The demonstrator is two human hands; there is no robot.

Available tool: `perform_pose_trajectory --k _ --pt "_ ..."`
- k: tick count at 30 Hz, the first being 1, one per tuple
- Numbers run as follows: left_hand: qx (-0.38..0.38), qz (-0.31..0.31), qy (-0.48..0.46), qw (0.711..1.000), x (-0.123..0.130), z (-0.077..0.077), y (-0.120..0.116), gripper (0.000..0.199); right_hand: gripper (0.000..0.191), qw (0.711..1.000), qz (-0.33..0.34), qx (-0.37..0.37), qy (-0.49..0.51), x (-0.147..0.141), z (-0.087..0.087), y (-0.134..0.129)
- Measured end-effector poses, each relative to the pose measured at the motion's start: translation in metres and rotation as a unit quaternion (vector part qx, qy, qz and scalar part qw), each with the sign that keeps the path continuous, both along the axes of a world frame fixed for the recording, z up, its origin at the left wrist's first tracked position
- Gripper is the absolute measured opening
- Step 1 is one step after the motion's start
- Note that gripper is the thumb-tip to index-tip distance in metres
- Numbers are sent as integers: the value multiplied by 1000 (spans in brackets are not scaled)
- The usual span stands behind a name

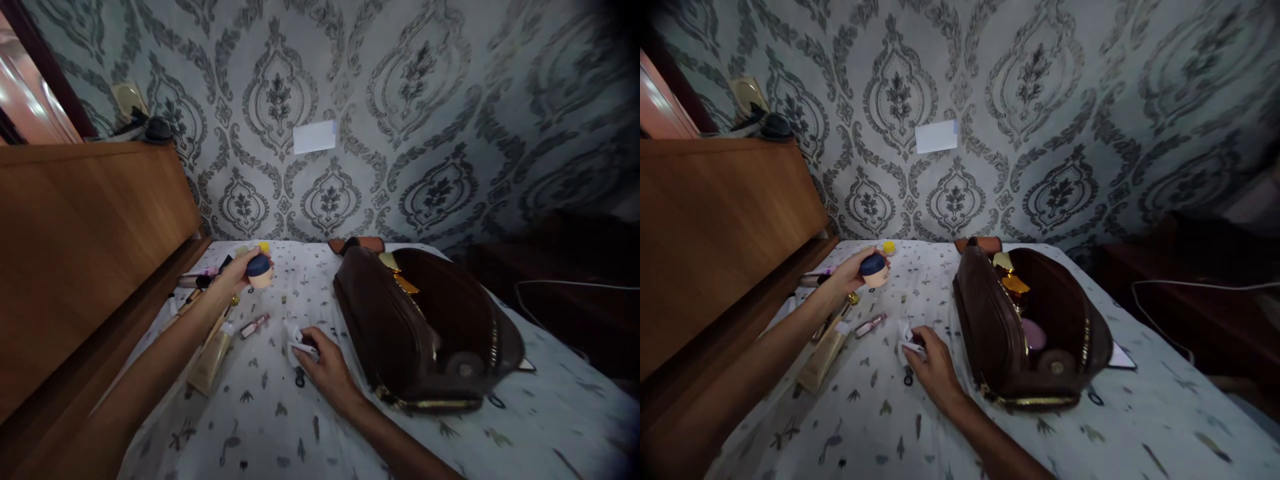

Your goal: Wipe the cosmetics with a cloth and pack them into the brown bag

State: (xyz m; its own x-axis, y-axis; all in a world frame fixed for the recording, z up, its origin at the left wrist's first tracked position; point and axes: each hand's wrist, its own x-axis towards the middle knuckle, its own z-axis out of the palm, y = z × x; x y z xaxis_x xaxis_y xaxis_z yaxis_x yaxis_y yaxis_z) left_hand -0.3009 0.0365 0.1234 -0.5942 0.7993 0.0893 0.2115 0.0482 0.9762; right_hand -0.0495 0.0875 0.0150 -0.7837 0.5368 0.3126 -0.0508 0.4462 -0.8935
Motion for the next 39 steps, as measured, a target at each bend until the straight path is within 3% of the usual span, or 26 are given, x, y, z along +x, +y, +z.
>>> perform_pose_trajectory --k 3,6,12,16,18,21,23,25,28,32,37,39 --pt "27 -8 -108 994 52 -21 -9 49 39 998 -25 49 31 1 -4 -3" --pt "28 -6 -146 989 96 -40 -17 51 64 996 -41 47 67 2 -5 -5" --pt "35 12 -22 999 148 -58 -33 43 66 991 -43 -87 97 -2 -3 -2" --pt "31 45 82 995 156 -65 -50 44 65 968 -61 -197 143 -7 -3 3" --pt "4 26 162 986 155 -74 -59 49 66 960 -83 -214 158 -8 -3 6" --pt "-58 -62 340 937 150 -89 -70 52 66 958 -108 -214 157 -8 -3 9" --pt "-69 -93 405 907 146 -95 -73 33 65 961 -111 -203 151 -7 -4 10" --pt "-58 -85 417 903 140 -94 -74 18 64 967 -106 -182 140 -7 -5 11" --pt "-32 -33 404 914 137 -82 -75 28 63 980 -106 -130 112 -6 -7 9" --pt "69 75 376 921 148 -66 -74 25 53 992 -96 -40 75 -4 -8 0" --pt "67 -15 420 905 163 -71 -62 31 35 994 6 47 97 1 -3 -9" --pt "57 -8 386 921 162 -73 -57 31 35 994 18 47 102 4 0 -9"
